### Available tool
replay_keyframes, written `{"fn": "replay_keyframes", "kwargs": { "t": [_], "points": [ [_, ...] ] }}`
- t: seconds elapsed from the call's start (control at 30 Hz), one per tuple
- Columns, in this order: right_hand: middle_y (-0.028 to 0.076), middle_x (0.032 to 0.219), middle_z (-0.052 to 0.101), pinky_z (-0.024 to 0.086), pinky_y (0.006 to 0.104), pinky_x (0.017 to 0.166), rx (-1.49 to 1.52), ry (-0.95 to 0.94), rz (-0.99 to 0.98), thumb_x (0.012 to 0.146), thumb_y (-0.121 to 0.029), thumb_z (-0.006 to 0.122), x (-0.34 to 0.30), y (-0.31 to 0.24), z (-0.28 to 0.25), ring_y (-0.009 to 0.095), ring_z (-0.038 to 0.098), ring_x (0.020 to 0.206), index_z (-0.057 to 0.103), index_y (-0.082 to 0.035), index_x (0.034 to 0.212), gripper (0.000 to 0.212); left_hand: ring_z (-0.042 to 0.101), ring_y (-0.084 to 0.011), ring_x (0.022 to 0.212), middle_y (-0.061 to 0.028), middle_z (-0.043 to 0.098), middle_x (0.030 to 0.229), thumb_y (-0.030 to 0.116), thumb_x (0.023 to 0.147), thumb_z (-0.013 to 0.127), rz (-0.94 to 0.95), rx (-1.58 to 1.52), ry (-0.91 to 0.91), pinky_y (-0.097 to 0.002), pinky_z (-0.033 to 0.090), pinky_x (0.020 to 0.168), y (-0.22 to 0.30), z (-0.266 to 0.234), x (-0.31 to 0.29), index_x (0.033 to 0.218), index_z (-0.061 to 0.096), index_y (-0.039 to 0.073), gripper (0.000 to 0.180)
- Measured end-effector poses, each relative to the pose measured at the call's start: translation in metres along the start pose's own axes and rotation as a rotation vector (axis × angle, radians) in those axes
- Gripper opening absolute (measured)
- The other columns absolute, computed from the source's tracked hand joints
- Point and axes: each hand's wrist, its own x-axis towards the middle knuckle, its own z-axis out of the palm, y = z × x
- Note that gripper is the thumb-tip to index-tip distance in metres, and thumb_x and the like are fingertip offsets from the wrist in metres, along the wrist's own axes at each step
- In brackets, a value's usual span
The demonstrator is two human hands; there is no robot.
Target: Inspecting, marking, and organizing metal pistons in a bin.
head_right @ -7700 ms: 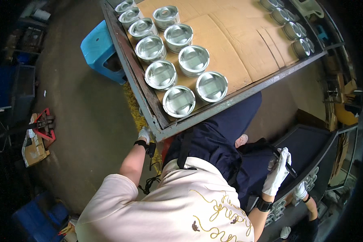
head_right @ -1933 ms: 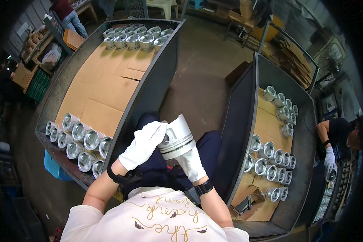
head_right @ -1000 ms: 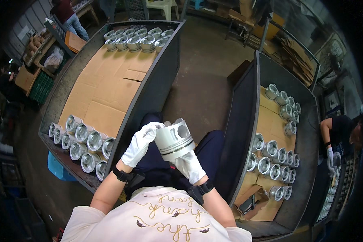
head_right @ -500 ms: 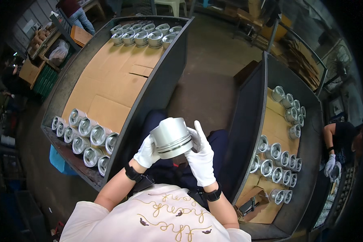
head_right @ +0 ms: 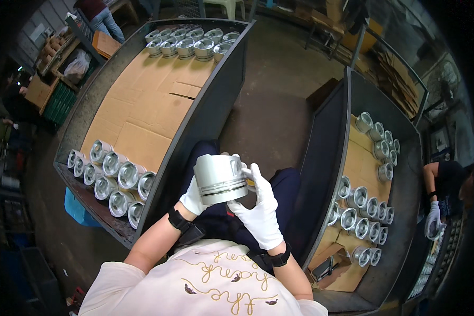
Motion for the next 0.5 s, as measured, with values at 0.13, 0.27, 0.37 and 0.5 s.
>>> {"fn": "replay_keyframes", "kwargs": {
  "t": [0.13, 0.27, 0.37, 0.5],
  "points": [
    [0.018, 0.147, 0.034, 0.032, 0.0434, 0.112, 0.498, -0.012, 0.222, 0.067, -0.009, 0.082, -0.007, 0.012, 0.006, 0.03, 0.037, 0.136, 0.018, -0.01, 0.151, 0.105, 0.052, -0.028, 0.123, -0.0145, 0.05, 0.135, 0.043, 0.101, 0.035, 0.032, 0.32, 0.446, -0.0434, 0.044, 0.104, 0.002, 0.027, 0.003, 0.135, 0.045, 0.006, 0.052],
    [0.007, 0.146, 0.039, 0.028, 0.0438, 0.114, 1.398, -0.178, 0.552, 0.098, -0.049, 0.043, 0.011, 0.009, 0.011, 0.023, 0.039, 0.134, 0.028, -0.014, 0.148, 0.063, 0.051, -0.0258, 0.123, -0.0134, 0.049, 0.135, 0.029, 0.089, 0.063, 0.282, 0.834, 0.462, -0.0378, 0.042, 0.104, -0.006, 0.058, 0.001, 0.142, 0.034, 0.004, 0.066],
    [0.008, 0.14, 0.044, 0.036, 0.0398, 0.109, 1.517, 0.013, 0.5, 0.1, -0.049, 0.033, 0.015, 0.016, 0.013, 0.023, 0.044, 0.128, 0.038, -0.012, 0.14, 0.054, 0.051, -0.0299, 0.122, -0.0176, 0.046, 0.137, 0.024, 0.063, 0.088, 0.434, 1.932, 0.416, -0.0368, 0.042, 0.103, -0.022, 0.105, 0.002, 0.147, 0.018, 0.001, 0.111],
    [0.009, 0.137, 0.048, 0.038, 0.0394, 0.107, 1.652, 0.064, 0.448, 0.099, -0.045, 0.041, 0.02, 0.016, 0.005, 0.023, 0.047, 0.124, 0.041, -0.01, 0.14, 0.054, 0.044, -0.0374, 0.128, -0.022, 0.043, 0.137, 0.033, 0.062, 0.088, 0.513, 2.028, 0.168, -0.0458, 0.031, 0.11, -0.024, 0.093, 0.004, 0.145, 0.014, -0.005, 0.117]
  ]
}}
